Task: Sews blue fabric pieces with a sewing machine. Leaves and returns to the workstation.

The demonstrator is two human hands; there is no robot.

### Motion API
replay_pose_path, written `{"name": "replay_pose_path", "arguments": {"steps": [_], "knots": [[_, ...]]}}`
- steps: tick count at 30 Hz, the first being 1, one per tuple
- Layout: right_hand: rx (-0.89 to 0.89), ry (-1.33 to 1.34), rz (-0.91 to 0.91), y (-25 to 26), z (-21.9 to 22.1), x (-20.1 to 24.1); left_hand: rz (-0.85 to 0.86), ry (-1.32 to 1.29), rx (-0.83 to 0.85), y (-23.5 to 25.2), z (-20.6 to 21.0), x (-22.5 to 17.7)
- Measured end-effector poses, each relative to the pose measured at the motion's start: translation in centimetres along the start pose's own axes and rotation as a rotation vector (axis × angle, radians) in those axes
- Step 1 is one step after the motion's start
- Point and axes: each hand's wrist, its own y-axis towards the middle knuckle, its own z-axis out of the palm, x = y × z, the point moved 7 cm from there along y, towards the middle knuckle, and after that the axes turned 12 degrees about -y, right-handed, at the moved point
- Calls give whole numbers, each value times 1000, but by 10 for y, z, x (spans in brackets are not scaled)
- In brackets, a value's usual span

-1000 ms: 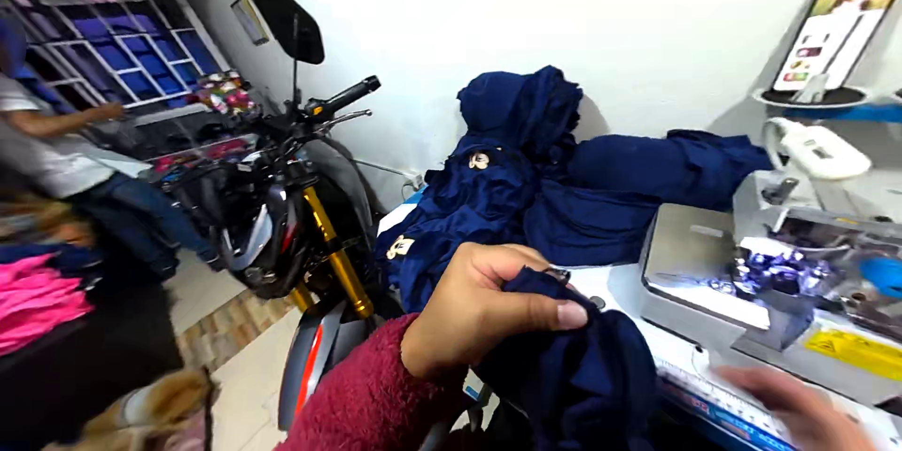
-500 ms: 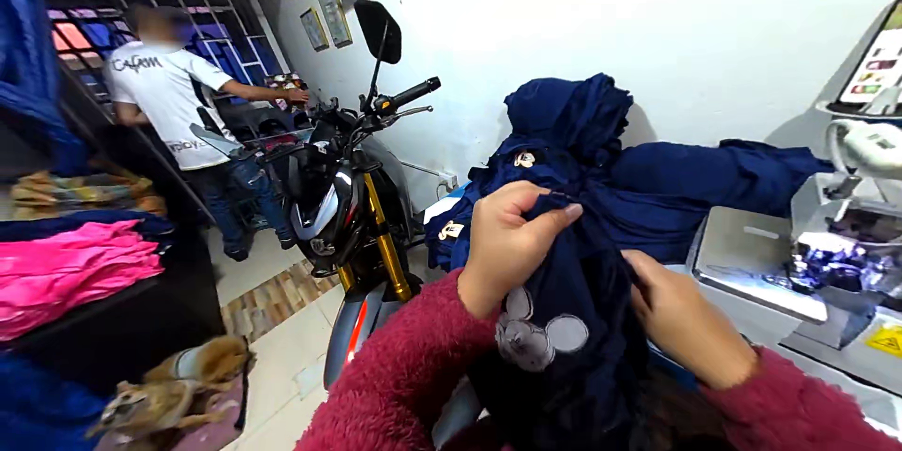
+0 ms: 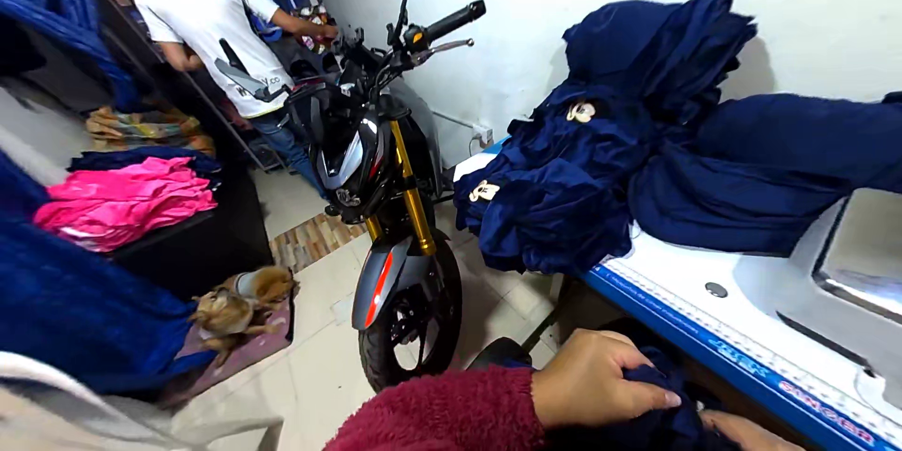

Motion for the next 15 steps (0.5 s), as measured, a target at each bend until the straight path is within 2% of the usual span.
{"name": "replay_pose_path", "arguments": {"steps": [5,8,13,15], "knots": [[-258,426,-118,4,-27,26,50,-22,21,15,14,-11],[-376,447,-12,11,-22,25,29,11,39,19,5,-12],[-421,699,78,18,-2,20,-93,-36,75,17,-12,0],[-461,667,115,22,-4,27,-111,-32,61,17,-22,-3]]}}
